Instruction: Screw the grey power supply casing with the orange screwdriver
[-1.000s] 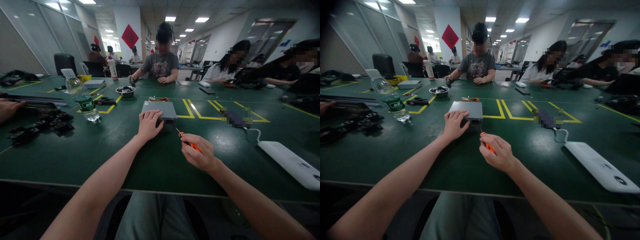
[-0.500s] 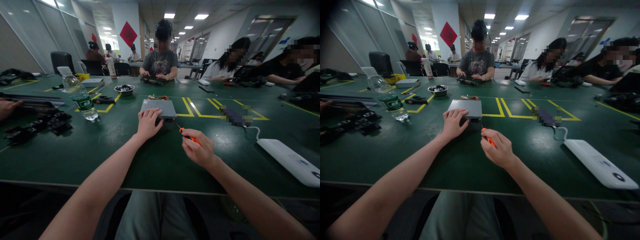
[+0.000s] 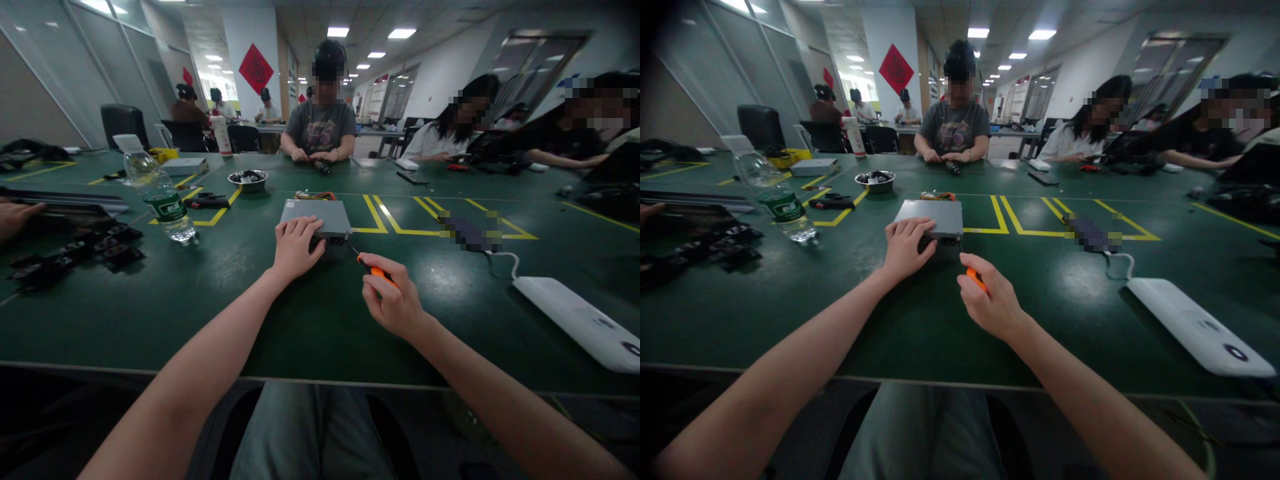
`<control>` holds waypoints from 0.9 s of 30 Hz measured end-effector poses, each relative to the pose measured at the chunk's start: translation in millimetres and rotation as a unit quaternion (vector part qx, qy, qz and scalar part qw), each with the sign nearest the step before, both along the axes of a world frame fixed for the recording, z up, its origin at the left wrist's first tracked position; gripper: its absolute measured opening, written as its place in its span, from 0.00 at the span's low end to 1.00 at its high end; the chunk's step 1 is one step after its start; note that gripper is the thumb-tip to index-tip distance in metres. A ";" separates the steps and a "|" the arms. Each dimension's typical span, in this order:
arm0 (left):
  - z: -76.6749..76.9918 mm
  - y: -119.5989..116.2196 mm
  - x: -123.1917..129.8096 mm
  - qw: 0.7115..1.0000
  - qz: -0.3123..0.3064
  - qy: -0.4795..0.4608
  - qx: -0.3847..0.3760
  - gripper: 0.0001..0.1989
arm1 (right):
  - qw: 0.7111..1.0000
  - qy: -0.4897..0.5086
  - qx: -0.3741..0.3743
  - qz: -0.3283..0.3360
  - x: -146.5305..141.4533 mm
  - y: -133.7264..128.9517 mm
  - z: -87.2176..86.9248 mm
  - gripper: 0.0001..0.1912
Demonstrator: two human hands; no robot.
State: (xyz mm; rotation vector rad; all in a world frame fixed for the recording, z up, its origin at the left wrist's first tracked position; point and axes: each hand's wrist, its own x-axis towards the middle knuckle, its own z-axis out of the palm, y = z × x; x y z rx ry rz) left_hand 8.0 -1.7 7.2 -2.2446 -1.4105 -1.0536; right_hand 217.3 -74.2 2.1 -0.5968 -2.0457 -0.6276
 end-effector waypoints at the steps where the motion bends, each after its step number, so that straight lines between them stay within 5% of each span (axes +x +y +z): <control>1: 0.0 0.0 0.0 1.000 0.000 0.000 0.000 0.17 | 1.000 0.000 0.003 -0.011 -0.4 -0.1 1.3 0.17; 6: -0.1 0.0 0.1 1.000 -0.001 -0.002 -0.002 0.17 | 0.999 -0.023 0.045 -0.016 -2.3 -3.1 6.5 0.15; 27: 1.6 -1.2 0.1 1.000 -0.001 -0.002 -0.016 0.18 | 0.999 0.028 0.008 -0.043 -4.0 -2.7 5.5 0.18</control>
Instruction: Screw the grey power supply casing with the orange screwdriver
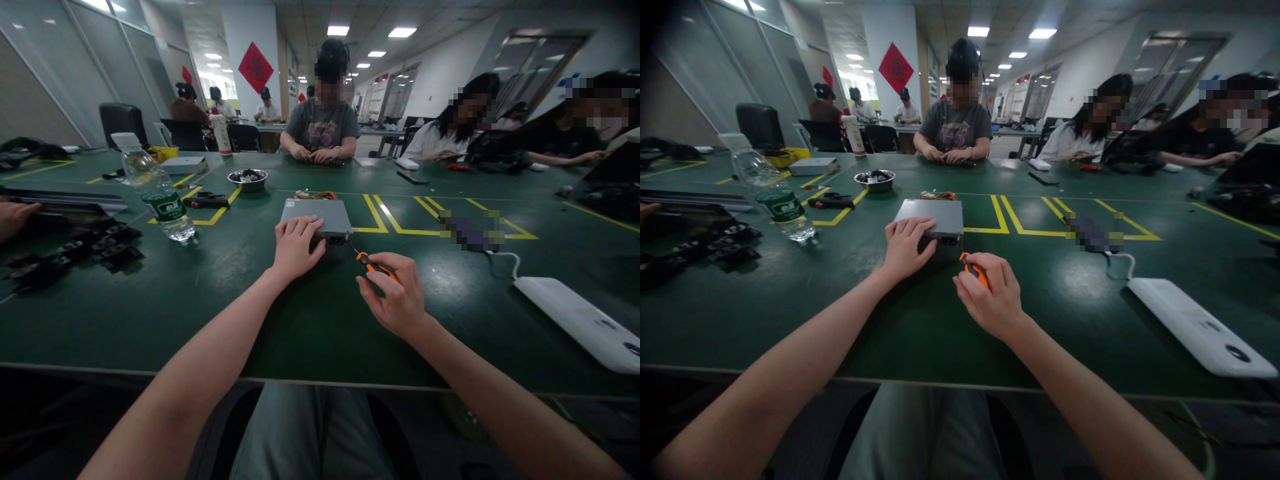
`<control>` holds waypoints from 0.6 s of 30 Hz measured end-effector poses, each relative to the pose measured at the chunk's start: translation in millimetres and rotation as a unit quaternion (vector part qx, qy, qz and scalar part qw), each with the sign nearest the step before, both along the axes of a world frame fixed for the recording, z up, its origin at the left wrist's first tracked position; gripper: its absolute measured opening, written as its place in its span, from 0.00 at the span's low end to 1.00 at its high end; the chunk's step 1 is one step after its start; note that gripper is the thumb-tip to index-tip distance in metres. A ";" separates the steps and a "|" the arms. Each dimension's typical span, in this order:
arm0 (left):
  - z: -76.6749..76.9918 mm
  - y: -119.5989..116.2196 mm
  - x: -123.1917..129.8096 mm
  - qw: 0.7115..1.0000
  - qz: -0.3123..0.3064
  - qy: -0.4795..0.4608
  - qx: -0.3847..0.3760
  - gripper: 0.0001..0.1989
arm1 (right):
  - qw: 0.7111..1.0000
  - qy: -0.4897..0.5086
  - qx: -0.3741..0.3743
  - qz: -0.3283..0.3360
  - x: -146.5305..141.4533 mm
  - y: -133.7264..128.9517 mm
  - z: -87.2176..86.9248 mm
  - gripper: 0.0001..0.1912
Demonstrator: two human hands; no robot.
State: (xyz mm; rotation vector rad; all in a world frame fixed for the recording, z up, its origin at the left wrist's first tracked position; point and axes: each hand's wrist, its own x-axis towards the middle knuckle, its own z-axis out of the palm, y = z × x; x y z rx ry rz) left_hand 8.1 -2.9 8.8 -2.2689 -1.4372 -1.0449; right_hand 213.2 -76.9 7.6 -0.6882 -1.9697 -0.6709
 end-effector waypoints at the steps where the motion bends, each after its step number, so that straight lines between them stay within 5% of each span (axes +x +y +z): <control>1: 0.0 0.0 0.2 1.000 0.001 0.000 0.000 0.17 | 1.000 -0.008 0.007 0.000 -0.2 -0.5 1.2 0.17; 18: -0.3 0.3 0.3 1.000 -0.003 -0.001 0.001 0.18 | 0.998 -0.014 -0.030 0.059 1.8 -1.6 1.1 0.17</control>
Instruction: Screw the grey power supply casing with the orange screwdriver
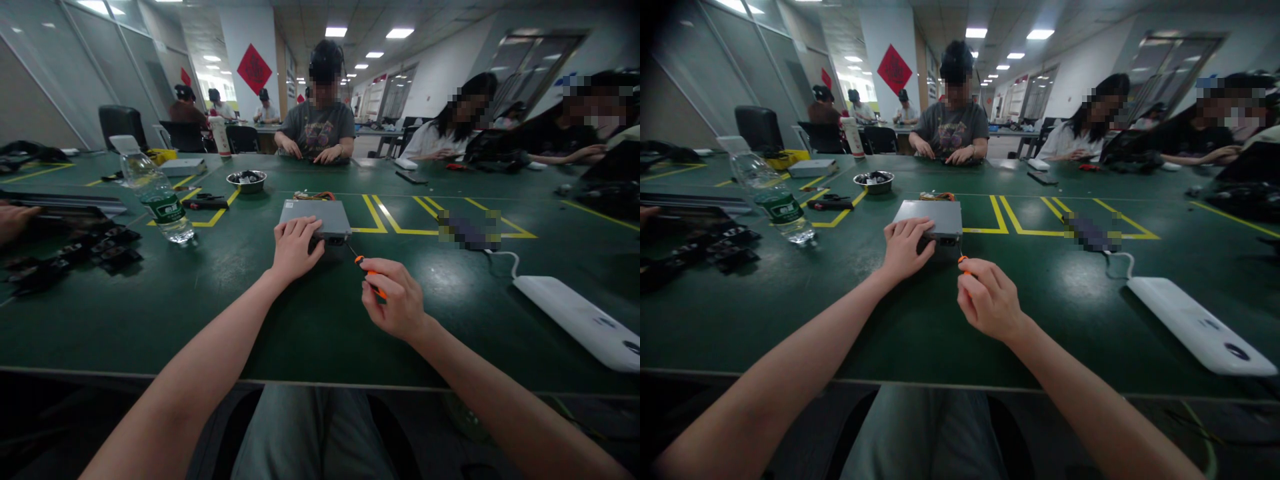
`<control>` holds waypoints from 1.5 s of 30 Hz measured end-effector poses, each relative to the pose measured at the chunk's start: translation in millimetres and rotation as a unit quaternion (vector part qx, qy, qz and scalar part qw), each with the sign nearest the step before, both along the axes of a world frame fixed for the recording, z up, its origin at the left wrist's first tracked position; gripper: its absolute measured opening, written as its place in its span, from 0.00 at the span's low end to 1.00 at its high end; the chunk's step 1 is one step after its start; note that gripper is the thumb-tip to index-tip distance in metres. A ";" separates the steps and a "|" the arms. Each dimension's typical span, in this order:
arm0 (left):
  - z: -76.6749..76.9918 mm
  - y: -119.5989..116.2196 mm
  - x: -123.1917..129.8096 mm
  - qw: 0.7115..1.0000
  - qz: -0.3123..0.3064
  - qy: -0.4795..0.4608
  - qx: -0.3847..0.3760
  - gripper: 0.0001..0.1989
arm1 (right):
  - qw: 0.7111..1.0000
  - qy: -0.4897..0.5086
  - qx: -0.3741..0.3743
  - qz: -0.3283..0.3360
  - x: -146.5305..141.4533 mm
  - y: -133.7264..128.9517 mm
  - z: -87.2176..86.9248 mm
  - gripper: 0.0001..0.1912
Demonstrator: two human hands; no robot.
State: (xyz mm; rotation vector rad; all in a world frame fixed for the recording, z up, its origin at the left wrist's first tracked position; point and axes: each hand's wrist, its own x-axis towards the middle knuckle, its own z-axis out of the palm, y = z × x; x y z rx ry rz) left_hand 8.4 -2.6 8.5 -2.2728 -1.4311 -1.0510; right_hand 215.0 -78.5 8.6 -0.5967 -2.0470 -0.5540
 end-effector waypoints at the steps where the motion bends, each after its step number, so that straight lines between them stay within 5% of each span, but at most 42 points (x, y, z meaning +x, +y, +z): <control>1: 0.0 0.1 -0.1 1.000 -0.001 0.000 -0.002 0.18 | 1.000 0.013 -0.005 -0.005 -0.1 0.0 0.3 0.17; 6: -0.2 0.5 -1.0 1.000 0.000 0.002 0.000 0.18 | 0.997 0.021 0.024 -0.075 1.0 -0.2 1.3 0.16; 20: -0.9 0.7 -0.4 1.000 0.006 0.006 0.003 0.17 | 1.000 -0.002 -0.006 -0.006 0.0 -1.0 -1.1 0.10; 27: -0.9 0.7 -1.0 1.000 -0.002 0.005 0.019 0.17 | 0.997 0.063 -0.001 -0.044 1.0 1.4 -2.5 0.19; 45: -1.8 1.1 -1.2 1.000 -0.001 0.006 0.021 0.17 | 0.997 0.049 0.028 -0.046 4.7 4.5 2.3 0.16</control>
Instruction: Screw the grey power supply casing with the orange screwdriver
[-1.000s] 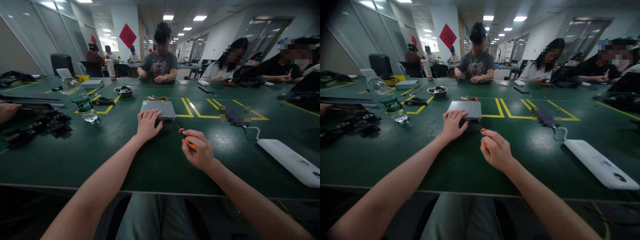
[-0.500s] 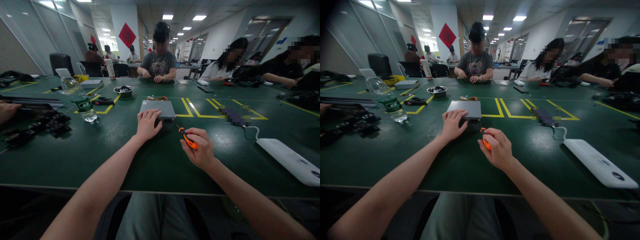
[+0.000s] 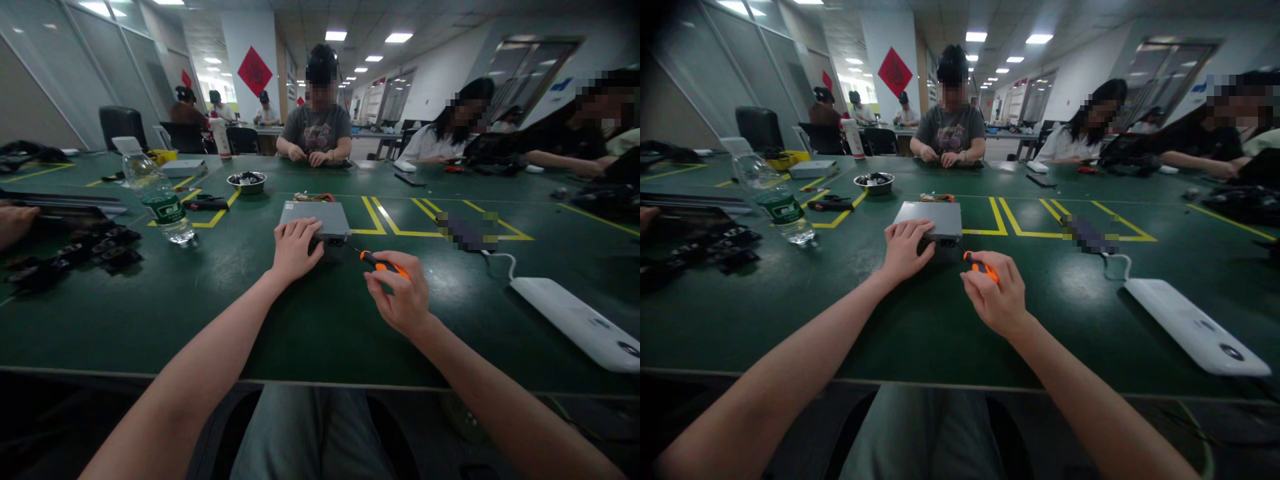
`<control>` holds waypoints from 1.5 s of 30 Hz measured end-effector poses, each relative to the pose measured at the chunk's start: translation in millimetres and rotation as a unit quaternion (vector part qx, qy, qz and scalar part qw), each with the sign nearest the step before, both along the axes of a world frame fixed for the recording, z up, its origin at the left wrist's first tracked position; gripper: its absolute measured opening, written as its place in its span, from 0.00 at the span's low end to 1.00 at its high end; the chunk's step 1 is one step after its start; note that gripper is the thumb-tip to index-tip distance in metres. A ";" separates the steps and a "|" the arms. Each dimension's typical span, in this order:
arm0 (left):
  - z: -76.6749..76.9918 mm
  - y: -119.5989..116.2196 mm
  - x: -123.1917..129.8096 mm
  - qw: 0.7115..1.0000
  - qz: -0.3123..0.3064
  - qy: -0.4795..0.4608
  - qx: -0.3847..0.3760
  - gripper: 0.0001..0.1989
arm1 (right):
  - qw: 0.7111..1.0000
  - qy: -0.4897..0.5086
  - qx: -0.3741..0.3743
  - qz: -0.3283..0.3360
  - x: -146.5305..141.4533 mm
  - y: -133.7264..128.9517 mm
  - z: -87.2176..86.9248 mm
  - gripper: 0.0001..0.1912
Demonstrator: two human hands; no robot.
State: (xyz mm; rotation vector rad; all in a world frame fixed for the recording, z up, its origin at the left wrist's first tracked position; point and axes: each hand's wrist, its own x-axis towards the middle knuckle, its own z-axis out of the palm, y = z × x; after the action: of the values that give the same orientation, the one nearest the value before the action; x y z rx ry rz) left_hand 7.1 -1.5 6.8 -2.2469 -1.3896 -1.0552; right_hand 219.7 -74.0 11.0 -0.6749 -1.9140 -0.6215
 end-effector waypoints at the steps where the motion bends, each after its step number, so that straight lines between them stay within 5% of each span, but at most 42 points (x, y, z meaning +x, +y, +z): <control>1: -0.1 0.1 0.1 1.000 0.001 0.000 0.001 0.17 | 1.000 -0.013 0.007 0.005 -0.6 -0.3 0.4 0.16; 10: 0.6 -0.1 0.7 1.000 0.003 0.003 -0.001 0.17 | 0.999 0.031 -0.038 0.000 -3.1 -0.3 -3.2 0.17; 25: 1.2 -0.6 0.3 1.000 0.001 0.003 -0.007 0.17 | 0.999 0.004 -0.040 0.003 -6.6 -0.7 -4.0 0.14; 30: 0.6 0.1 1.1 1.000 0.002 0.001 0.000 0.17 | 0.999 -0.031 0.014 -0.006 -8.1 -2.2 -1.5 0.14; 40: 0.8 -0.4 1.5 1.000 0.005 0.001 -0.008 0.17 | 0.999 0.027 -0.014 0.016 -4.6 -0.4 -2.4 0.19; 45: 0.7 -0.8 1.8 1.000 0.003 -0.004 -0.012 0.18 | 0.999 0.014 -0.025 -0.026 -4.1 1.9 -2.8 0.15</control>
State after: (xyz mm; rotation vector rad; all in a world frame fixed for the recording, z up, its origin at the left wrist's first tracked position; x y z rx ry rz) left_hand 8.9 -2.3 7.5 -2.2570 -1.4168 -1.0517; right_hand 215.7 -72.2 8.2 -0.7637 -1.8957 -0.5957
